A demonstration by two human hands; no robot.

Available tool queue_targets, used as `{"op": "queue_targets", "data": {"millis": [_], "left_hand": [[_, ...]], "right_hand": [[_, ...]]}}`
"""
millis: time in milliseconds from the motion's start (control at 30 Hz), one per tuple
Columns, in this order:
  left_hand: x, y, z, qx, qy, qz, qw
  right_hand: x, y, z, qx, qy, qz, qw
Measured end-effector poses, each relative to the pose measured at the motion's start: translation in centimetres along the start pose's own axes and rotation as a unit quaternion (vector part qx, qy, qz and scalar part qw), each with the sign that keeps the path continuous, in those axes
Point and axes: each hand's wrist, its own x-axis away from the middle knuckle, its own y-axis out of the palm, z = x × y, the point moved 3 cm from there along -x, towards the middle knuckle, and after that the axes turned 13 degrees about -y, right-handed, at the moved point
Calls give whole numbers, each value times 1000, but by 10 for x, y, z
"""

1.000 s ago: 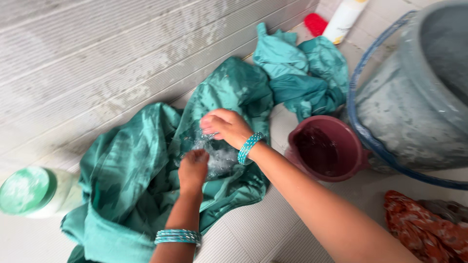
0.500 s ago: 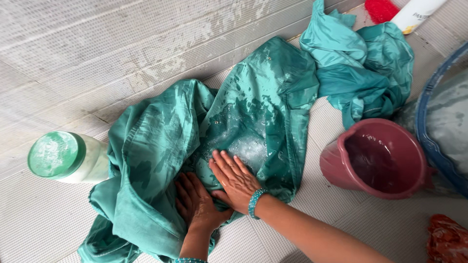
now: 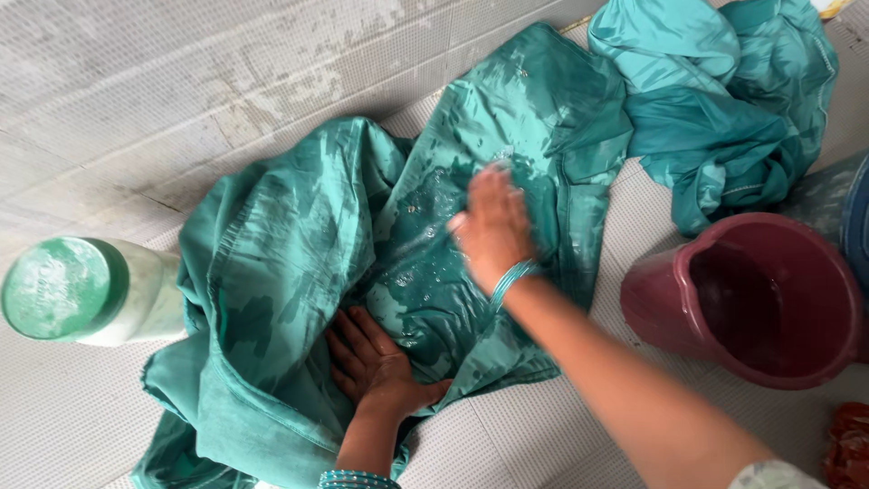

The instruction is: The person hand-washes a teal garment on a tiled bathroom floor. They apply white powder detergent directly to the fabric, rub it in with their hands, and rinse the garment using water from a pink mug. The person scrubs the fabric against the floor and wrings out the excess water repeatedly.

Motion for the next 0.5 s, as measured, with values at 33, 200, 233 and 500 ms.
{"op": "queue_targets", "data": {"millis": [33,200,233,500], "left_hand": [[0,1,0,8,7,-6,1000],[-2,4,-4,34,29,-8,999],[0,5,-5,38,35,0,999],[27,-16,1,170,104,130,971]], "right_hand": [[9,0,-24,-52,-23,-12,998],[57,-5,-101,-74,-277,-84,954],[56,-4,-94,-40,-270,-79,959],[19,-9,29,25,-13,-18,999]]}}
